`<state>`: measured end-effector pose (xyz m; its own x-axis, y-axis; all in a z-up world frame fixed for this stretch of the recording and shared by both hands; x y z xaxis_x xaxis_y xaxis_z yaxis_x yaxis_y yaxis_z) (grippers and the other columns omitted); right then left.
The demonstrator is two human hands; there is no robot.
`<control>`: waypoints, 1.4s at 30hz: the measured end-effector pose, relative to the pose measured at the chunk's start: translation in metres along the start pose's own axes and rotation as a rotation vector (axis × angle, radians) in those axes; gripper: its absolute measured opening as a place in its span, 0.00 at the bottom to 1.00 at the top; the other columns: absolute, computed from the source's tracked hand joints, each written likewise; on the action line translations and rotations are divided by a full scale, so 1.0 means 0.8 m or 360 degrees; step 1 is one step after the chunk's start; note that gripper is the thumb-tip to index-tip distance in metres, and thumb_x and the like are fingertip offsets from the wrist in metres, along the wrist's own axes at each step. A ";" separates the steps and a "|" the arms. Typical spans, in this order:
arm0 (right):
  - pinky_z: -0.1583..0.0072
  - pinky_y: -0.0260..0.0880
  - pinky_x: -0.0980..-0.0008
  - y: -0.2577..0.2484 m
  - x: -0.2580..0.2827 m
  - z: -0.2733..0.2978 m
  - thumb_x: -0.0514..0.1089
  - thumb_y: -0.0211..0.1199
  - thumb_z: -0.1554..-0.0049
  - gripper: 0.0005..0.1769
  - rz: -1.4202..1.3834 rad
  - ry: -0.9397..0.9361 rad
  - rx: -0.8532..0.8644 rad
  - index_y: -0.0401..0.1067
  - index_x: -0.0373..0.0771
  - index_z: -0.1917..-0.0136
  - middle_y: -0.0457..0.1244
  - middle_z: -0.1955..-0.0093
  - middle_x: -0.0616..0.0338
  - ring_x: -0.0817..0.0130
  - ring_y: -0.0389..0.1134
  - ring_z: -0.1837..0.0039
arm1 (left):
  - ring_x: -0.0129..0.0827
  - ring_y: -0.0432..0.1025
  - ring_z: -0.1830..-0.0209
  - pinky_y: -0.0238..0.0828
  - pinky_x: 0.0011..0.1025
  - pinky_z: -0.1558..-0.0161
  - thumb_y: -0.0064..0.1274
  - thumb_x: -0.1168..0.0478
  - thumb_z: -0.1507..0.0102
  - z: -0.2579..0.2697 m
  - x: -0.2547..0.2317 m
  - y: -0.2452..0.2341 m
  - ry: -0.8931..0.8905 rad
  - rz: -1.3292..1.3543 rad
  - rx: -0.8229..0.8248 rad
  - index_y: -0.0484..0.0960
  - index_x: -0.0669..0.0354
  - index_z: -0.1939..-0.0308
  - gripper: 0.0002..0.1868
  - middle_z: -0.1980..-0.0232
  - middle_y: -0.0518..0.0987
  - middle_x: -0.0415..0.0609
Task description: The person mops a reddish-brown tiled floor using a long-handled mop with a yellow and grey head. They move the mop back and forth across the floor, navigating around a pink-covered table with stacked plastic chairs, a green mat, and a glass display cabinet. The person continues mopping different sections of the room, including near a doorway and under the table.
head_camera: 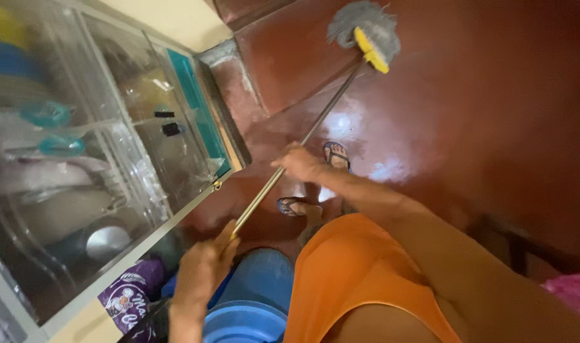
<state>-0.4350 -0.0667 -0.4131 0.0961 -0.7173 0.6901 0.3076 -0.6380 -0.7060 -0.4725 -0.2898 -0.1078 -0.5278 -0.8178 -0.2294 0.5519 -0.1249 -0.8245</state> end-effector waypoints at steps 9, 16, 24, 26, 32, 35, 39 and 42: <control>0.34 0.63 0.54 -0.066 -0.223 0.094 0.44 0.67 0.49 0.14 0.0454 0.0220 -0.0075 0.82 0.51 0.48 0.71 0.51 0.55 0.56 0.70 0.41 | 0.56 0.78 0.70 0.74 0.54 0.66 0.45 0.45 0.29 -0.140 -0.129 0.086 0.0311 0.0004 0.0048 0.79 0.50 0.40 0.20 0.70 0.81 0.60; 0.36 0.67 0.55 -0.059 -0.238 0.111 0.53 0.63 0.38 0.12 0.0613 0.0305 0.0122 0.81 0.48 0.58 0.70 0.55 0.55 0.54 0.71 0.46 | 0.57 0.76 0.73 0.72 0.54 0.68 0.46 0.49 0.31 -0.121 -0.137 0.121 0.0230 0.0192 -0.0058 0.79 0.46 0.36 0.21 0.74 0.80 0.60; 0.39 0.69 0.58 0.059 -0.023 0.046 0.43 0.65 0.53 0.28 0.0321 0.0031 0.0447 0.78 0.54 0.38 0.71 0.55 0.57 0.59 0.71 0.49 | 0.55 0.77 0.75 0.72 0.51 0.71 0.49 0.50 0.33 0.076 -0.022 0.116 -0.0111 0.0299 -0.0326 0.82 0.47 0.39 0.20 0.74 0.81 0.58; 0.39 0.71 0.58 0.097 0.051 0.031 0.46 0.61 0.45 0.28 0.0370 0.0045 0.0802 0.72 0.57 0.31 0.70 0.55 0.56 0.59 0.72 0.49 | 0.55 0.76 0.75 0.71 0.51 0.71 0.51 0.50 0.34 0.140 0.007 0.121 -0.0308 0.0360 -0.0312 0.82 0.44 0.39 0.20 0.75 0.80 0.59; 0.36 0.63 0.41 0.186 0.230 0.027 0.47 0.64 0.52 0.17 0.0204 -0.0635 0.0665 0.79 0.52 0.48 0.71 0.51 0.57 0.53 0.71 0.44 | 0.50 0.77 0.80 0.72 0.46 0.76 0.54 0.52 0.37 0.326 0.048 0.175 -0.0817 0.0667 -0.0425 0.85 0.43 0.43 0.19 0.74 0.81 0.59; 0.35 0.67 0.49 0.207 0.257 0.034 0.49 0.63 0.46 0.13 0.0218 -0.0688 0.0843 0.81 0.51 0.49 0.72 0.50 0.57 0.53 0.70 0.41 | 0.45 0.75 0.87 0.70 0.44 0.78 0.56 0.53 0.39 0.365 0.043 0.198 -0.0953 0.0800 -0.0442 0.85 0.44 0.43 0.19 0.77 0.79 0.59; 0.41 0.69 0.51 0.170 0.237 0.035 0.46 0.63 0.48 0.16 0.0292 -0.0595 0.1037 0.79 0.51 0.45 0.71 0.48 0.59 0.56 0.69 0.43 | 0.44 0.77 0.85 0.72 0.43 0.78 0.56 0.53 0.38 0.335 0.011 0.207 -0.0998 0.0869 -0.0346 0.84 0.44 0.40 0.22 0.80 0.80 0.58; 0.43 0.71 0.55 0.127 0.187 0.031 0.45 0.61 0.46 0.15 0.0304 -0.0288 0.1217 0.78 0.48 0.45 0.70 0.49 0.59 0.60 0.70 0.45 | 0.52 0.77 0.80 0.72 0.47 0.76 0.56 0.54 0.37 0.276 -0.025 0.203 -0.0900 0.0822 -0.0465 0.85 0.49 0.42 0.20 0.77 0.80 0.61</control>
<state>-0.3659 -0.2315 -0.3777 0.3443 -0.6963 0.6298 0.8264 -0.0936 -0.5553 -0.2294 -0.4179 -0.1231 0.1957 -0.9016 -0.3859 0.4049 0.4326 -0.8056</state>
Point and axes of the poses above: each hand's wrist, its own z-axis away from the middle knuckle, its own y-axis out of the palm, x = y × z, the point moved 4 cm from there along -z, towards the middle knuckle
